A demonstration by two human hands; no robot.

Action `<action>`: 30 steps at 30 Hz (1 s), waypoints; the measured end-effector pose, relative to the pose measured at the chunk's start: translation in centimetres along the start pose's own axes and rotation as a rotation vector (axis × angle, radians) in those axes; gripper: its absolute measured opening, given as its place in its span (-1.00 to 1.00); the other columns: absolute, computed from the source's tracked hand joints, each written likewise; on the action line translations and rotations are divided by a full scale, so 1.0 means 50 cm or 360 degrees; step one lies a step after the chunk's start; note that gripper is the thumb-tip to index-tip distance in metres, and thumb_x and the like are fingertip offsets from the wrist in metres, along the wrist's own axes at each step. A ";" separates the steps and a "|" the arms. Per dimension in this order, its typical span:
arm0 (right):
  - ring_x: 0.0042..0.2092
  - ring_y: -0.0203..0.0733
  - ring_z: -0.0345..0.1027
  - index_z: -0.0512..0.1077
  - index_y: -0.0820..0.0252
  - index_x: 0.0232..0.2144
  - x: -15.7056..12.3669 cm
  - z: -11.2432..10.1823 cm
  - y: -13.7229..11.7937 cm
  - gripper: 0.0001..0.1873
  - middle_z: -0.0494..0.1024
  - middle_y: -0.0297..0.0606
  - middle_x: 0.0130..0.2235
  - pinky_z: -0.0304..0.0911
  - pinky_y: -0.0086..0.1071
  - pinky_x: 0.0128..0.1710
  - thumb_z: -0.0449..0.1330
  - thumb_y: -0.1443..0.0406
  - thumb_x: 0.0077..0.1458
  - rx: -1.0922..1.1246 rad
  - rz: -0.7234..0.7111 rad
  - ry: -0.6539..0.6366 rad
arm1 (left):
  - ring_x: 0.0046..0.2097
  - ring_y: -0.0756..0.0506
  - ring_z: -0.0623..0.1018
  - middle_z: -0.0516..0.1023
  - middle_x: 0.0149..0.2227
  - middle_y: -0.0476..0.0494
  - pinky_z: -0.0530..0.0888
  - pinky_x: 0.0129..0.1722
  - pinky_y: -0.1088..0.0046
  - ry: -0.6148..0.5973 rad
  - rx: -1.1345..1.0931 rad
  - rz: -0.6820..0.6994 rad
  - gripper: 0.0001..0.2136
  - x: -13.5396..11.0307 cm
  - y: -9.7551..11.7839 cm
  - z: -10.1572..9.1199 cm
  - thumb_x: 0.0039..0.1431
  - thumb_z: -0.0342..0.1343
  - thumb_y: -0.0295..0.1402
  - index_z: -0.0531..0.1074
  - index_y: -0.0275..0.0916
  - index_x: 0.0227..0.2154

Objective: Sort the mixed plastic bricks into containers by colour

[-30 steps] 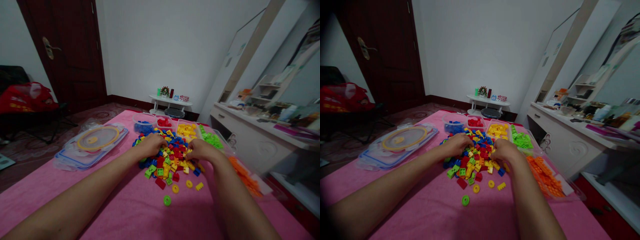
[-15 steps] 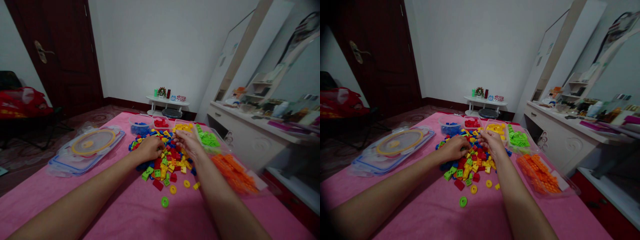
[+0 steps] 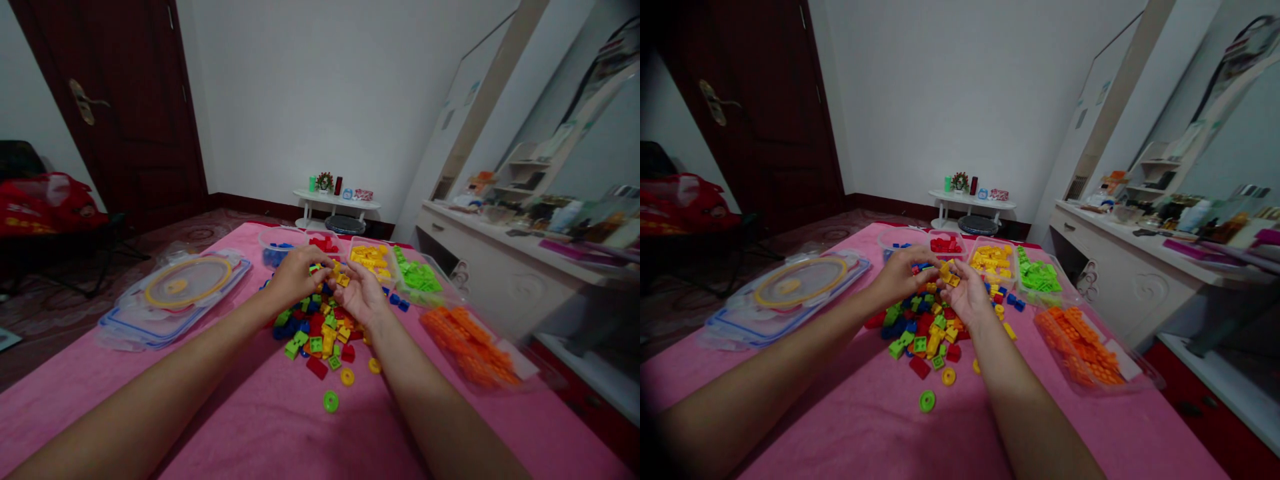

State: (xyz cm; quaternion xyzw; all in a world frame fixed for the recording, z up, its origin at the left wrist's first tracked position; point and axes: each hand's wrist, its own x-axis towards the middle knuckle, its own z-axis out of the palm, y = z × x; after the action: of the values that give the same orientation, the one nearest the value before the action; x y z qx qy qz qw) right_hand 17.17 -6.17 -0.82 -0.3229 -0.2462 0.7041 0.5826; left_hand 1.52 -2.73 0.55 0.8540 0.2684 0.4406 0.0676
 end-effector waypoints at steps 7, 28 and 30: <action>-0.61 -0.46 0.28 0.36 0.28 -0.34 0.004 0.008 0.016 -0.94 0.45 -0.35 -0.52 0.15 -0.70 -0.73 0.18 0.37 0.09 -0.0002 -0.0081 0.0123 | -0.18 -0.06 0.49 0.57 -0.26 -0.09 0.39 -0.13 0.41 -0.0049 -0.0056 -0.0003 -0.81 -0.004 -0.006 0.015 0.05 0.09 -0.51 0.56 -0.21 -0.30; -0.24 -0.15 0.43 0.49 0.23 -0.30 0.039 -0.103 -0.096 -0.73 0.56 -0.16 -0.23 0.28 -0.37 -0.30 0.23 0.25 -0.12 -0.2290 -0.0801 0.0539 | -0.27 -0.12 0.52 0.59 -0.31 -0.15 0.37 -0.27 0.44 -0.0525 0.0345 -0.0258 -0.78 -0.048 -0.070 0.057 0.01 0.09 -0.40 0.56 -0.19 -0.28; -0.34 -0.20 0.41 0.51 0.19 -0.44 0.018 -0.108 -0.097 -0.88 0.56 -0.23 -0.37 0.21 -0.42 -0.39 0.22 0.32 -0.14 -0.2687 -0.0696 0.0581 | -0.27 -0.12 0.52 0.59 -0.33 -0.14 0.38 -0.26 0.43 -0.0491 0.0360 -0.0288 -0.78 -0.046 -0.069 0.054 -0.01 0.09 -0.41 0.57 -0.19 -0.29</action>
State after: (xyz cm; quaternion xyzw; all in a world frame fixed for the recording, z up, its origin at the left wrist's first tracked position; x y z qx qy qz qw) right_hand 24.29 -4.50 -1.10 -0.6975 -0.6423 0.0986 0.3021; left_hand 1.21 -0.69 -3.92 0.8859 0.3782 0.2638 0.0509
